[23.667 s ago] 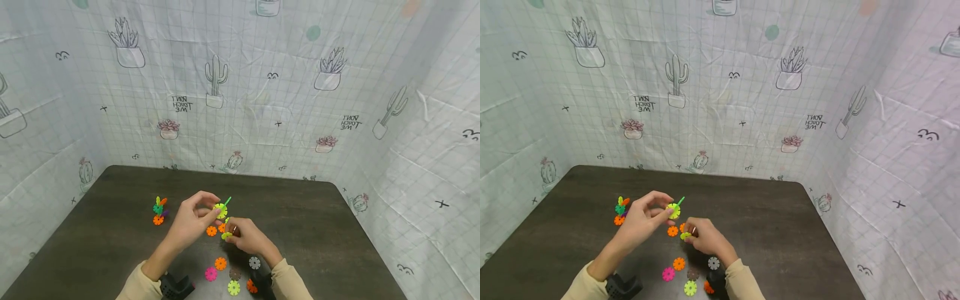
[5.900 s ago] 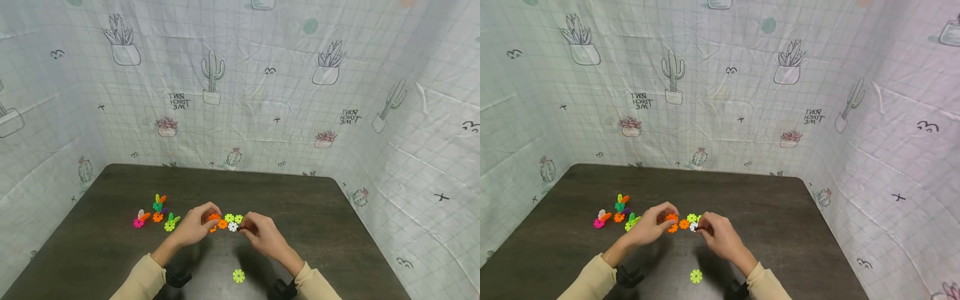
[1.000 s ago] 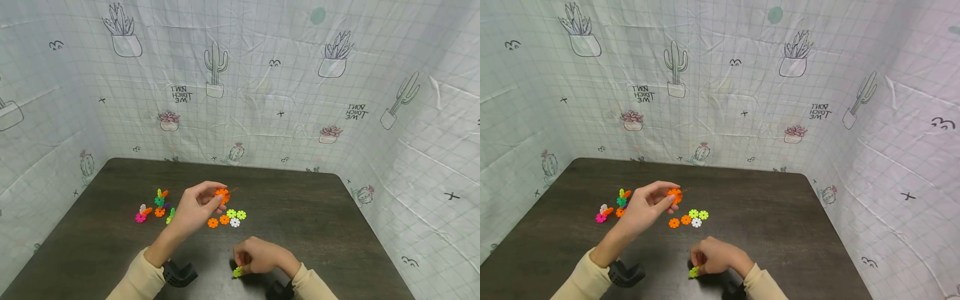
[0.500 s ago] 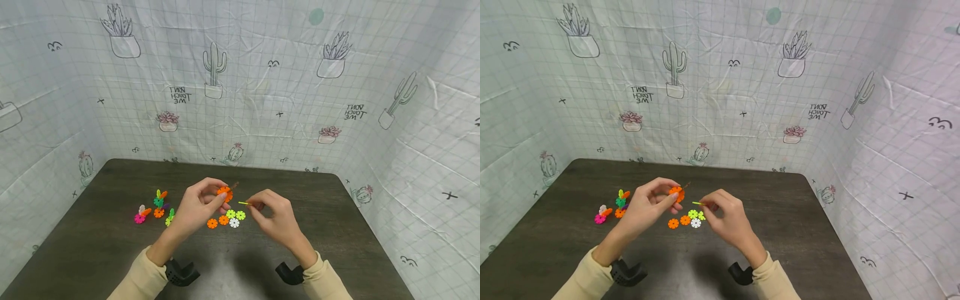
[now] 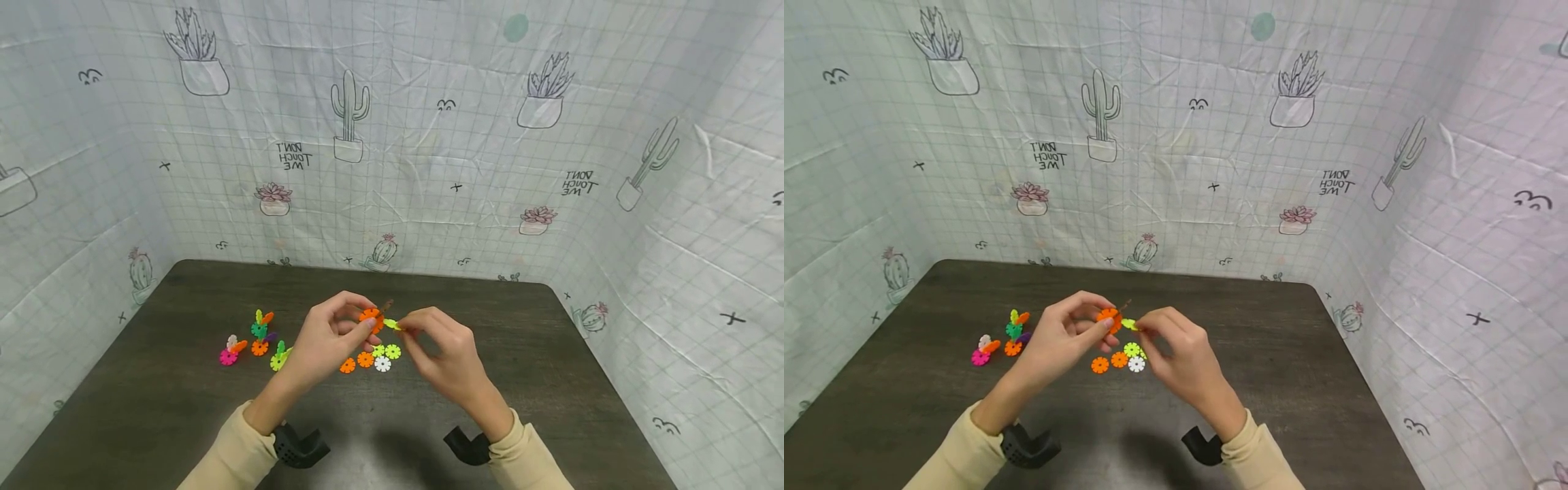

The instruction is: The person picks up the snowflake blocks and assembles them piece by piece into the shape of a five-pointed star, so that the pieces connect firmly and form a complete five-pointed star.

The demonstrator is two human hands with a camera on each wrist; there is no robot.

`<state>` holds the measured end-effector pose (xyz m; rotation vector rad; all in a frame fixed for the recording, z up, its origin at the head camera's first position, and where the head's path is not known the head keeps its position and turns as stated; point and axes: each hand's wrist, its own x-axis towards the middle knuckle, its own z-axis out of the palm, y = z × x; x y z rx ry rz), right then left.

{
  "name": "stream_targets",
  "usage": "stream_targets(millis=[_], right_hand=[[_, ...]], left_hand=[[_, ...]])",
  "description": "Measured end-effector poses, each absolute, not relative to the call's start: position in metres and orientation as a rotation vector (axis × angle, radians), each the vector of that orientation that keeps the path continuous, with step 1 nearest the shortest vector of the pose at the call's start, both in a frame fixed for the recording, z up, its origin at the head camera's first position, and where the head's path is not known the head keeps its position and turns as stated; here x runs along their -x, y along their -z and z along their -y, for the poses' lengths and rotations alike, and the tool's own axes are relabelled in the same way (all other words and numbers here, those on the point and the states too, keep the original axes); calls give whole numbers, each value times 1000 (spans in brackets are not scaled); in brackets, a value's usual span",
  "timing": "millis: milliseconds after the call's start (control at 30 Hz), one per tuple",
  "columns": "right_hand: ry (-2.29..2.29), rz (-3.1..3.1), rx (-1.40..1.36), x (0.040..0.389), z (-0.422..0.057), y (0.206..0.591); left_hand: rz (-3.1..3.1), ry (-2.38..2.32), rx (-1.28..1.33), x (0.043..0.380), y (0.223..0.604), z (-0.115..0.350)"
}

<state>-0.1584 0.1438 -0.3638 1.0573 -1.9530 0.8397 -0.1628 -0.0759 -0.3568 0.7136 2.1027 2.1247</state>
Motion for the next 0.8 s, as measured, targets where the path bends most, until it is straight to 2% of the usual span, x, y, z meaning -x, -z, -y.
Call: stream_targets(millis=[800], right_hand=[[-622, 1968, -1059, 154, -141, 365]], left_hand=[[-2201, -2080, -730, 160, 359, 71]])
